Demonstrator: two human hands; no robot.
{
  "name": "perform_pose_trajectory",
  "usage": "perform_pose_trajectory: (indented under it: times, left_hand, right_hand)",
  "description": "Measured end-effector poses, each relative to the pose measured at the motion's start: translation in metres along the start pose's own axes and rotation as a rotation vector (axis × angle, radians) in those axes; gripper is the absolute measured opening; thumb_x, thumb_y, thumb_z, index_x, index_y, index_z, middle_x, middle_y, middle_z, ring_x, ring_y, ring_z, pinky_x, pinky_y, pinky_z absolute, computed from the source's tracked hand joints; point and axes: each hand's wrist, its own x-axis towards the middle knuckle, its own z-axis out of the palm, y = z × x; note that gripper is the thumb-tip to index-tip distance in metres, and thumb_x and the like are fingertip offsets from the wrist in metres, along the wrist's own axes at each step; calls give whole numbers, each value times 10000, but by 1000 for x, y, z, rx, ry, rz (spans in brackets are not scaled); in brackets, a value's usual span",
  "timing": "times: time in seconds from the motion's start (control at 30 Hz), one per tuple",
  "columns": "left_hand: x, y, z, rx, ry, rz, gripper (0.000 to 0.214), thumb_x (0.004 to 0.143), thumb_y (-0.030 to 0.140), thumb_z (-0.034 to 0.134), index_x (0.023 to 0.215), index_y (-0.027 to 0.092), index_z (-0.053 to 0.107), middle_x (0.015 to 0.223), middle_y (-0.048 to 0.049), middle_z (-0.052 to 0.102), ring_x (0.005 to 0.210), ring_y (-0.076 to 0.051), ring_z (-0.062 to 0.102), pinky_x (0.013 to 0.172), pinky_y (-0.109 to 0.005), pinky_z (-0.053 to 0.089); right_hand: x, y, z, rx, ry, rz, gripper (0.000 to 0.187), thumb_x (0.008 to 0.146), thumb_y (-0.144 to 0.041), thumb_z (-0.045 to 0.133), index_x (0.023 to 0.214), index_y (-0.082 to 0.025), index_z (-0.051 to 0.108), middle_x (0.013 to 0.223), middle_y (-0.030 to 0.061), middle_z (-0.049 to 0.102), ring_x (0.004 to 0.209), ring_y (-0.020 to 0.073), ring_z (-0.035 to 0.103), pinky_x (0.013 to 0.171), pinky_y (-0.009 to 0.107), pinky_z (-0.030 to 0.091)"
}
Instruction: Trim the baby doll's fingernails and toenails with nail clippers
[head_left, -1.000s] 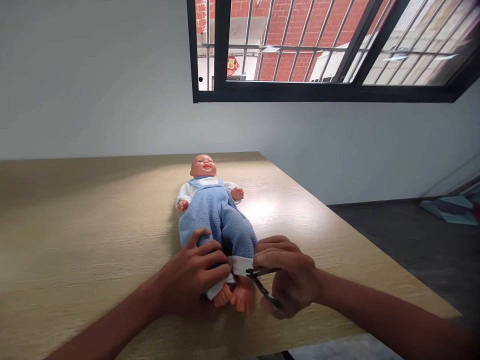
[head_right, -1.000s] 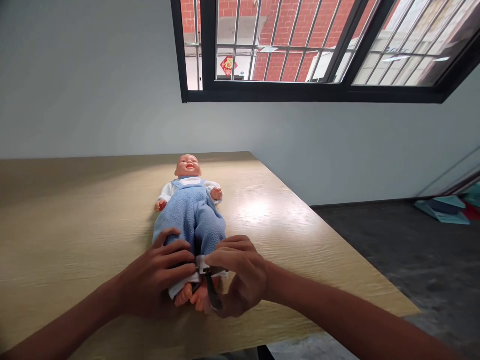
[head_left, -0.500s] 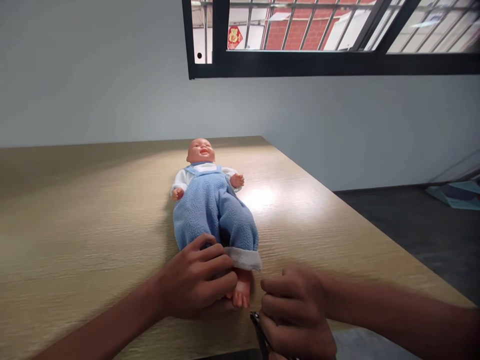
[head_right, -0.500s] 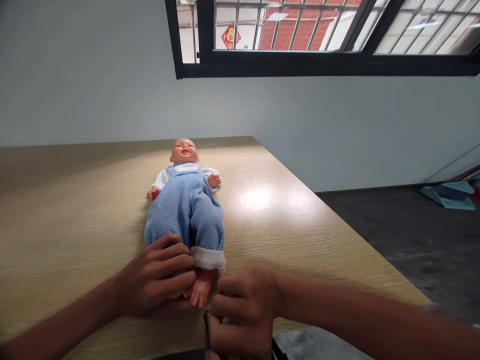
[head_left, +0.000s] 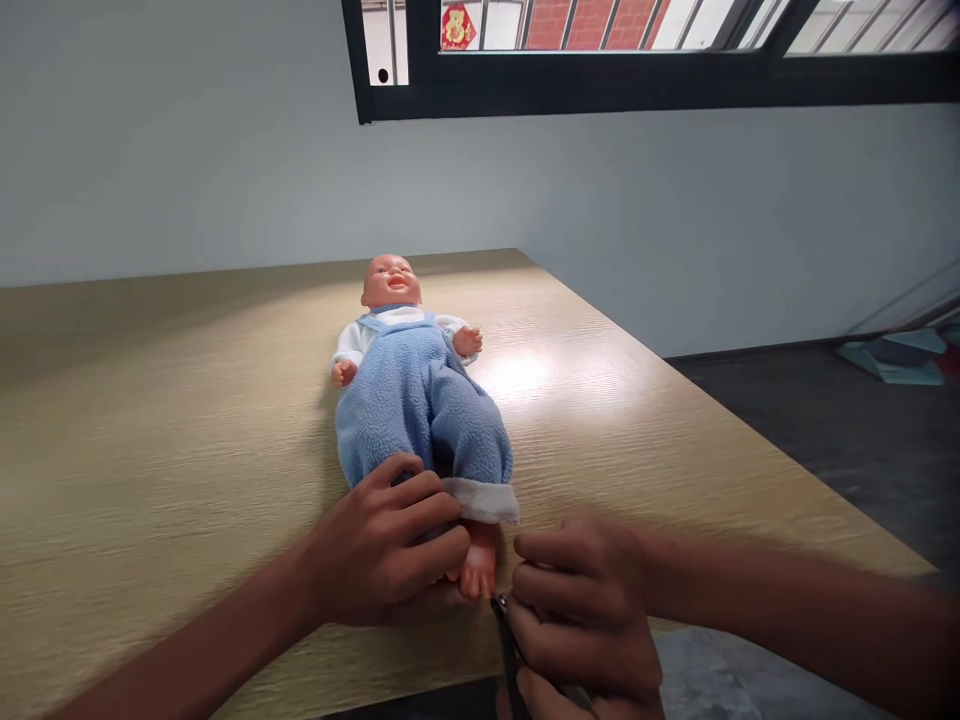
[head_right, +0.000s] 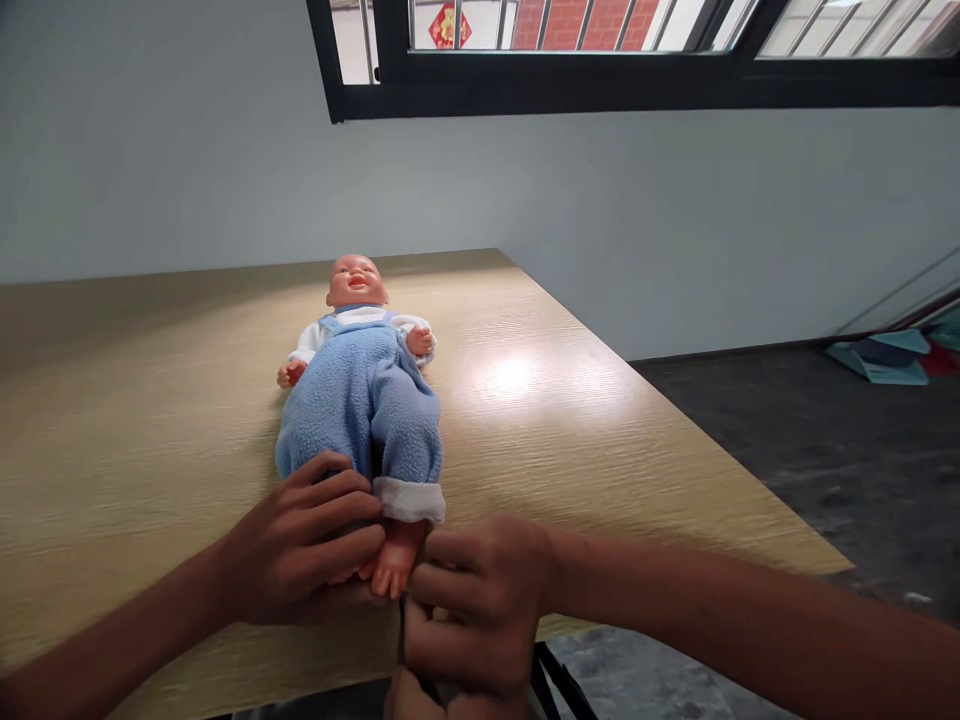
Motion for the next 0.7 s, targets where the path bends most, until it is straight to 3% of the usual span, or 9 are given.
perform_pose_trajectory:
  times: [0.1,0.3,0.4,0.47,0.7]
  left_hand:
    - [0,0,-1,-5,2,4,230,954,291,517,775,160,577,782,-47,632,766,-181,528,762,-367,381]
    - [0,0,-2,1,9,5,231,962,304,508,792,164,578,796,-48,634,778,-181,541,775,-364,385]
    - [0,0,-1,-2,12,2,221,954,308,529,794,165,581,787,-45,634,779,-181,547,777,-361,388]
    - [0,0,-1,-8,8,5,206,942,298,547,792,161,582,794,-47,639,783,-183,549,778,-363,387]
    - [-1,0,0,-18,6,-4,221,946,333,556,803,167,588,793,-41,635,796,-180,550,794,-354,387]
  right_hand:
    - [-3,-5,1,-17,-42,71,309,840,-197,551,538,-175,489,579,-26,389,511,110,376,441,266,341]
    - [-2,2,3,81,33,-37,189,706,-131,486,534,-195,439,544,-43,334,462,100,323,401,261,302]
    - [2,-2,0,45,39,71,153,676,-131,494,541,-195,459,546,-41,368,466,99,336,408,264,318]
    - [5,-6,-2,21,34,141,158,670,-126,502,536,-195,452,545,-40,382,471,100,341,411,262,325]
    - [9,-8,-5,39,12,122,227,669,-87,508,518,-202,382,535,-51,360,440,96,317,430,266,365]
